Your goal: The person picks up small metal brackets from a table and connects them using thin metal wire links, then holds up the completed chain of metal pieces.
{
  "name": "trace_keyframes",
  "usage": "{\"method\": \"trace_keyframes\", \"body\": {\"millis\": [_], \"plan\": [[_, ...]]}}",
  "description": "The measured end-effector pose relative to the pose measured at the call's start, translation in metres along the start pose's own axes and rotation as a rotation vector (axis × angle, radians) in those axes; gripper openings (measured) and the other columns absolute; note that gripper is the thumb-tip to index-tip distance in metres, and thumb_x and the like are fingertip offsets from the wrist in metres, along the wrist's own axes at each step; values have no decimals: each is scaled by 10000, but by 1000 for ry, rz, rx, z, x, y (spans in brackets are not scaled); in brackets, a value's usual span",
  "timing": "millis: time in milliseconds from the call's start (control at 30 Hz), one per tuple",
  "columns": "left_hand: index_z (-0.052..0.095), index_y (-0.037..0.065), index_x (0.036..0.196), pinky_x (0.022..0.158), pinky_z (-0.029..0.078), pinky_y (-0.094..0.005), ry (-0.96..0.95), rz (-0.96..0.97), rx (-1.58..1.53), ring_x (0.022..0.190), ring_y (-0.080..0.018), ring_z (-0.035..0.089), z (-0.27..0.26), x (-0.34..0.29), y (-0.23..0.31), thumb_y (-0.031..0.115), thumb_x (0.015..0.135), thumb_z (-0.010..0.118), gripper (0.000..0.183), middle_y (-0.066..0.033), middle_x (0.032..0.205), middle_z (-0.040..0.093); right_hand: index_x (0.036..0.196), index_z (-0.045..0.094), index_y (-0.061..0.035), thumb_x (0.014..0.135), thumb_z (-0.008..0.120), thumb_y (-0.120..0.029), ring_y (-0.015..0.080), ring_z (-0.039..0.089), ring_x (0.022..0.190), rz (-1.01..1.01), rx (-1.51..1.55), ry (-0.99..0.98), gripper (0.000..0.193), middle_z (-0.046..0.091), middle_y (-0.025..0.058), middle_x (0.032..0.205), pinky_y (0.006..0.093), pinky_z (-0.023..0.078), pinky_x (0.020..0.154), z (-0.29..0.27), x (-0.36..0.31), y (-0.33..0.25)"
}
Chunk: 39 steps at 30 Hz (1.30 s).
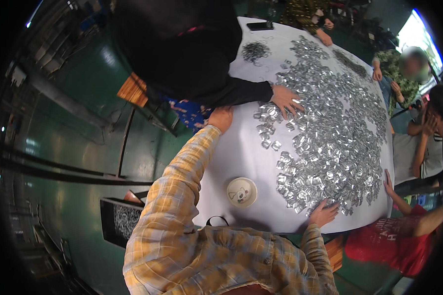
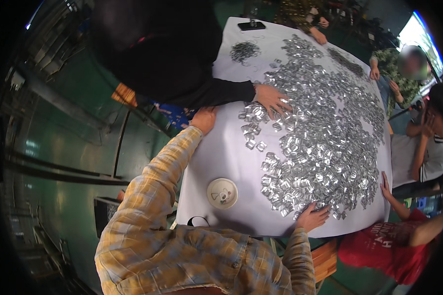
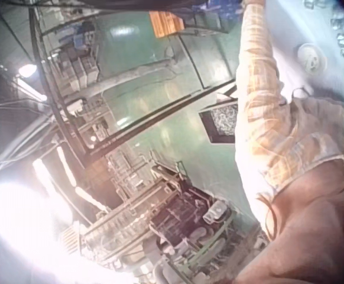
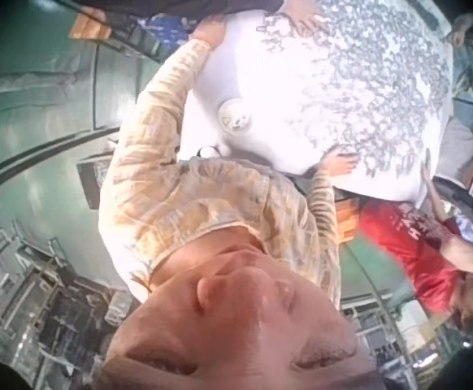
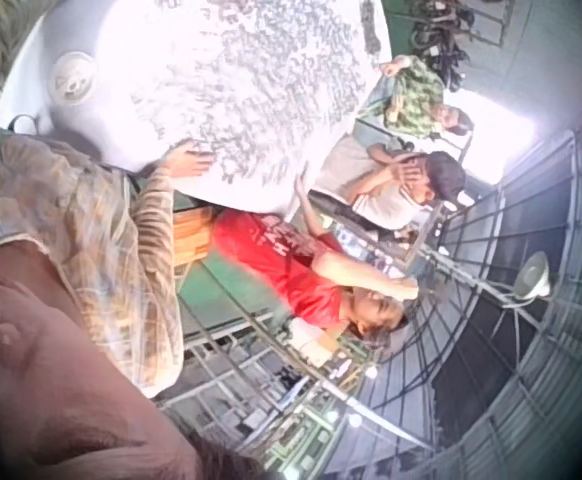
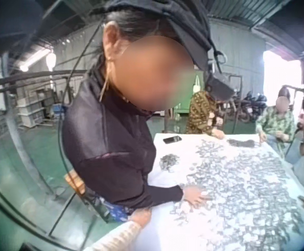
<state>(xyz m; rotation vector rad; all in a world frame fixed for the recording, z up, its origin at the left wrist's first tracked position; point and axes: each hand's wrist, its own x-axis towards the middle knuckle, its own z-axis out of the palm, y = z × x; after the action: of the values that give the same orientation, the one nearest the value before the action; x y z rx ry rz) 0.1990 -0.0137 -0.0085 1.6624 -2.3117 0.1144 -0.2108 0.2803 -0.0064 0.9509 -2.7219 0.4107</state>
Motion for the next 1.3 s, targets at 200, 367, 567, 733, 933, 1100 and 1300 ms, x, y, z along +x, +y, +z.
{"method": "trace_keyframes", "body": {"millis": [200,367,567,733,933,1100,1300], "plan": [[584,20,1064,813,486,-388,-55,-160,293,886,-303,615,34,15,5,133,753,540,333,-166,1046,603,1396,248,-29,905,392,-496,435,272,1275,30,5,-63,693,286,302,1377,522,208,1040,-8,-1,-6],[612,30,949,749,498,-393,-119,-155,147,796,-310,622,15,8,12,130,714,567,259,-165,928,621,1398,244,-33,903,392,-499,424,268,1281,47,-4,-72,696,279,297,1381,522,200,1043,-13,-1,-7],[645,43,811,673,511,-400,-162,-319,-110,689,-318,630,-51,-63,14,126,666,599,173,-163,788,642,1394,253,-34,908,389,-501,417,271,1282,3,69,-2,688,300,267,1380,529,236,1025,4,3,1],[626,44,672,618,503,-407,193,-709,-356,640,-341,620,-142,-183,2,47,631,583,59,-168,649,618,1380,272,-4,908,365,-552,338,345,1272,39,-18,23,729,327,202,1396,498,276,1014,11,9,11],[672,39,783,656,522,-375,378,-1155,-5,695,-325,646,-231,-354,-32,83,663,632,134,-167,720,647,1371,313,-65,870,338,-638,329,336,1281,-21,39,60,762,335,191,1392,506,300,983,25,9,10],[644,32,1047,793,499,-367,365,-1485,-47,871,-308,645,-219,-508,-24,241,703,734,413,-188,932,659,1358,325,-50,864,361,-631,344,336,1276,-55,139,60,764,334,208,1385,536,308,963,13,17,4],[333,-111,1283,973,384,-406,274,-1912,-83,1136,-401,492,-142,-643,-19,560,596,769,1055,-316,1214,483,1287,363,78,866,503,-491,409,418,1178,-165,344,228,721,376,275,1321,507,364,938,12,12,28]]}}
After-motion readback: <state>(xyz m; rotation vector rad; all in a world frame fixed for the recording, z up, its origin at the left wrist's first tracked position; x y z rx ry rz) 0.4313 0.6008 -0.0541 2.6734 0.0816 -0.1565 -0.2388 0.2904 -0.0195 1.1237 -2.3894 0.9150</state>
